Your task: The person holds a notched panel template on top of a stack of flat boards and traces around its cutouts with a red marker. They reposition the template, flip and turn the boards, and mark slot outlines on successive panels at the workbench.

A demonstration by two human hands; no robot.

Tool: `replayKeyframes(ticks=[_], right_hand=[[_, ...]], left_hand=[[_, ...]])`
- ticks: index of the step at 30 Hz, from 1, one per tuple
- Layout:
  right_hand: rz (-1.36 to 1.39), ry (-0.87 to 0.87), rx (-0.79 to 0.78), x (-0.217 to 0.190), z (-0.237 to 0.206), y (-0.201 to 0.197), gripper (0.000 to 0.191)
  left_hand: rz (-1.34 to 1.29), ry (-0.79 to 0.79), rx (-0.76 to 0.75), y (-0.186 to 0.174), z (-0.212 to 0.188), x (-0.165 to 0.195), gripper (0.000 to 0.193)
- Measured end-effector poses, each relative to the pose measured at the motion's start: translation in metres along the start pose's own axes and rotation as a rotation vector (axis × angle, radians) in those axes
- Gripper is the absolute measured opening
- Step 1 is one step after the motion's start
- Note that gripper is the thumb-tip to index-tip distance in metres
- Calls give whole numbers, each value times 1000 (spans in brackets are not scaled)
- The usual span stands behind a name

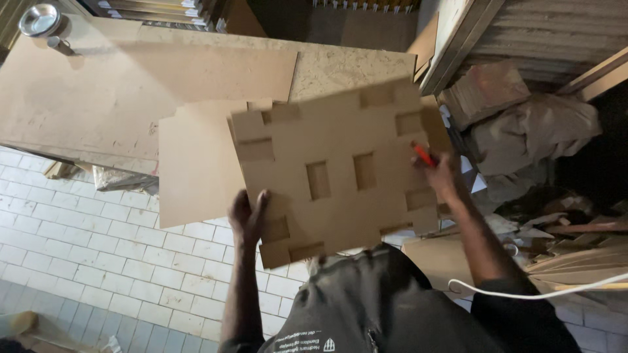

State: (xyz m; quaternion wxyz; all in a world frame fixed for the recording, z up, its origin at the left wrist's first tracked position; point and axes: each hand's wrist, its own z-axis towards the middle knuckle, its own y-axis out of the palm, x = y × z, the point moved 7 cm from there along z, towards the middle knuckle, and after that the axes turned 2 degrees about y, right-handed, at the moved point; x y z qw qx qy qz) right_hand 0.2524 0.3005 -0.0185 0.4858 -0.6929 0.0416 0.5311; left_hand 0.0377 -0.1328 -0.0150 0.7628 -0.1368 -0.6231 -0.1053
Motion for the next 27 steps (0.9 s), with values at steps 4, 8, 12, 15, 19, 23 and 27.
replayKeyframes(ticks=[4,8,12,15,19,23,27], right_hand=[[304,-222,118,-40,6,-41,11],[472,-94,186,-41,12,-68,38],[305,-376,294,-56,13,-69,15],[-213,-465,441,-55,-9,-53,10],[225,-441,425,-38,-5,-45,15],[65,-487,476,-40,-1,-37,3],[335,-479,447,-31,0,-23,23]], left_hand=[[221,390,14,-17,26,64,26],[494,426,89,-23,46,96,26],[358,211,86,-5,59,71,33],[245,219,118,14,56,41,38],[274,224,208,18,51,20,45],[25,111,285,35,54,12,69],[67,231,289,46,54,31,70]])
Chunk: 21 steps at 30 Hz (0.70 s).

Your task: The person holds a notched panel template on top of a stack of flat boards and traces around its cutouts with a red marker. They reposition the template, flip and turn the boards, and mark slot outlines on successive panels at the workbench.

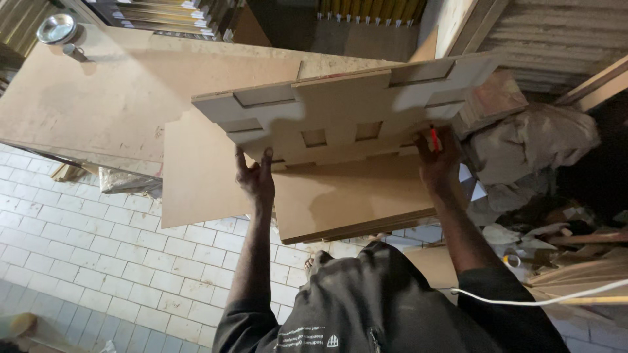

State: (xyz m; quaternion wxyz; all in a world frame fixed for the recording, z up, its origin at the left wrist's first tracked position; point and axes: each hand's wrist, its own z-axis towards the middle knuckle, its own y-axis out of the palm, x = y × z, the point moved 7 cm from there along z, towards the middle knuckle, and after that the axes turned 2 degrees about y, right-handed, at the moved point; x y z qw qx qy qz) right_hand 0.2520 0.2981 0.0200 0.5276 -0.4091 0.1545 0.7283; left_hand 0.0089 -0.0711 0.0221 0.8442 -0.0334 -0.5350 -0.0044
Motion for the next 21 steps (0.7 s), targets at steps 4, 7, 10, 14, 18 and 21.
replayKeyframes(ticks=[4,7,10,14,18,21], right_hand=[[43,-2,32,6,-5,3,26],[-120,-36,82,3,-4,-2,27],[-228,-111,83,-8,-3,-6,31],[-334,-153,27,-16,-2,-9,37],[-385,-140,2,-14,7,-9,37],[-378,-55,-85,-11,16,-9,38]], left_hand=[[11,31,32,1,-6,11,67],[21,-8,29,1,-8,12,66],[73,4,20,-2,-6,13,64],[255,118,53,-6,-2,19,64],[226,175,24,-6,2,30,63],[314,136,-31,-15,7,42,65]])
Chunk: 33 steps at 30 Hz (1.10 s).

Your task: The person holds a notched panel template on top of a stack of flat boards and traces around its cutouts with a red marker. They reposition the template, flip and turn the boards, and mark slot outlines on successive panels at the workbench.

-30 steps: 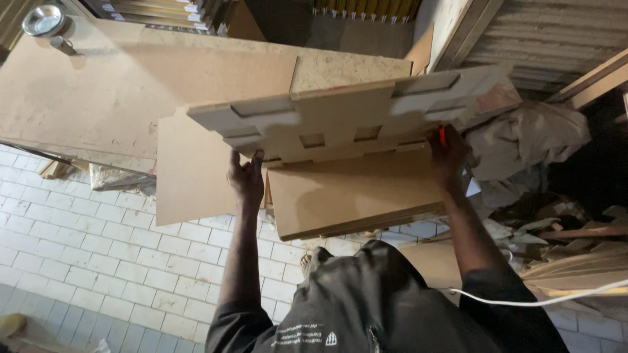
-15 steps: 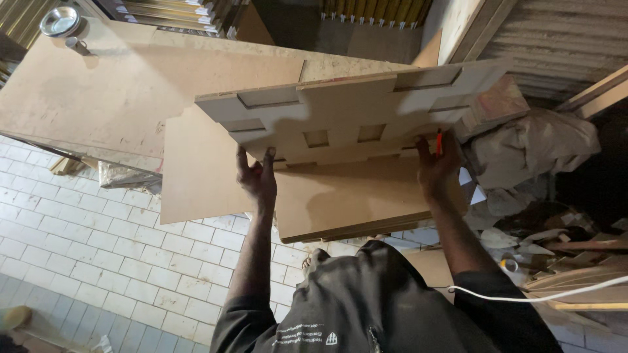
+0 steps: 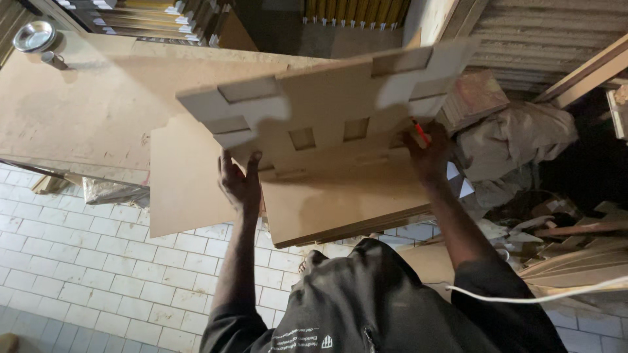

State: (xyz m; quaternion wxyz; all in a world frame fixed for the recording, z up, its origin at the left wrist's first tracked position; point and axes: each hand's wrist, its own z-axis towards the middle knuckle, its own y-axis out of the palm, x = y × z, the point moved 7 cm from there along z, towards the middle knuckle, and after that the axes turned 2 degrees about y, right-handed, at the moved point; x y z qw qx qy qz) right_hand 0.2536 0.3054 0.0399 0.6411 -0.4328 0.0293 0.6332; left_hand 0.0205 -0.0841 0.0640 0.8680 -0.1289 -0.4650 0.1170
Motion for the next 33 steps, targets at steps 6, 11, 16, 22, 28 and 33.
replayKeyframes(ticks=[6,11,16,22,28,33], right_hand=[[40,88,-257,-5,-10,-21,38],[-57,298,-505,13,-28,11,56],[-274,340,-660,32,-39,29,72],[-436,149,-655,25,-34,31,81],[-407,113,-686,31,-30,34,70],[-159,76,-513,28,-22,25,42]], left_hand=[[163,1,-223,-24,-8,-6,47],[280,-327,-459,-3,-34,-76,49],[324,-426,-566,7,-59,-121,58],[343,-503,-589,7,-64,-131,62],[339,-528,-559,5,-61,-118,62],[338,-403,-320,-13,-58,-99,76]])
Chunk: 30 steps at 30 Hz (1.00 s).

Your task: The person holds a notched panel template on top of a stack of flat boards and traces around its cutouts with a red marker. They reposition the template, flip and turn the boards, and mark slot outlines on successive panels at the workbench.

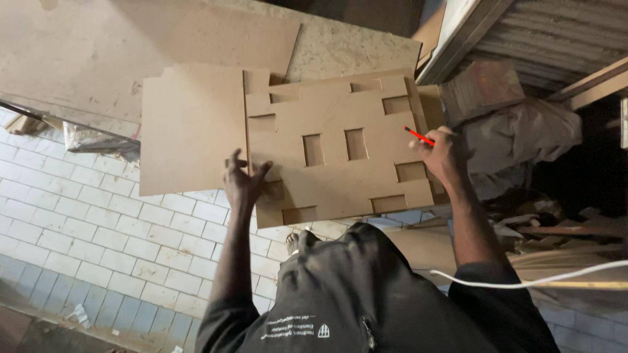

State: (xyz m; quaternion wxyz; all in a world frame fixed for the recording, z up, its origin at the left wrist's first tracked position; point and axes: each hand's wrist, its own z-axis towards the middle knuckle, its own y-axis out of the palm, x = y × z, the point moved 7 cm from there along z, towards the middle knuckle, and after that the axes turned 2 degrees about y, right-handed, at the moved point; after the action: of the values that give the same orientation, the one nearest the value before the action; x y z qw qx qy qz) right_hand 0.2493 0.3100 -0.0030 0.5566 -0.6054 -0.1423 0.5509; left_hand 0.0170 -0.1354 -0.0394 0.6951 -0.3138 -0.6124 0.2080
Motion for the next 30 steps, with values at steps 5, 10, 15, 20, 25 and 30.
replayKeyframes(ticks=[5,10,15,20,25,30], right_hand=[[714,-119,-28,-34,-26,7,28],[1428,139,-232,-84,-64,47,17],[1547,181,-362,-119,-93,47,23],[1539,178,-403,-121,-100,44,22],[1470,188,-423,-116,-99,50,22],[1355,152,-462,-126,-96,49,28]], left_hand=[[-552,384,170,3,-41,23,43],[-1235,148,-529,72,-102,63,23],[-1352,-19,-626,67,-137,98,22],[-1356,4,-566,55,-141,105,21],[-1409,64,-524,62,-134,95,22],[-1474,18,-546,61,-130,89,21]])
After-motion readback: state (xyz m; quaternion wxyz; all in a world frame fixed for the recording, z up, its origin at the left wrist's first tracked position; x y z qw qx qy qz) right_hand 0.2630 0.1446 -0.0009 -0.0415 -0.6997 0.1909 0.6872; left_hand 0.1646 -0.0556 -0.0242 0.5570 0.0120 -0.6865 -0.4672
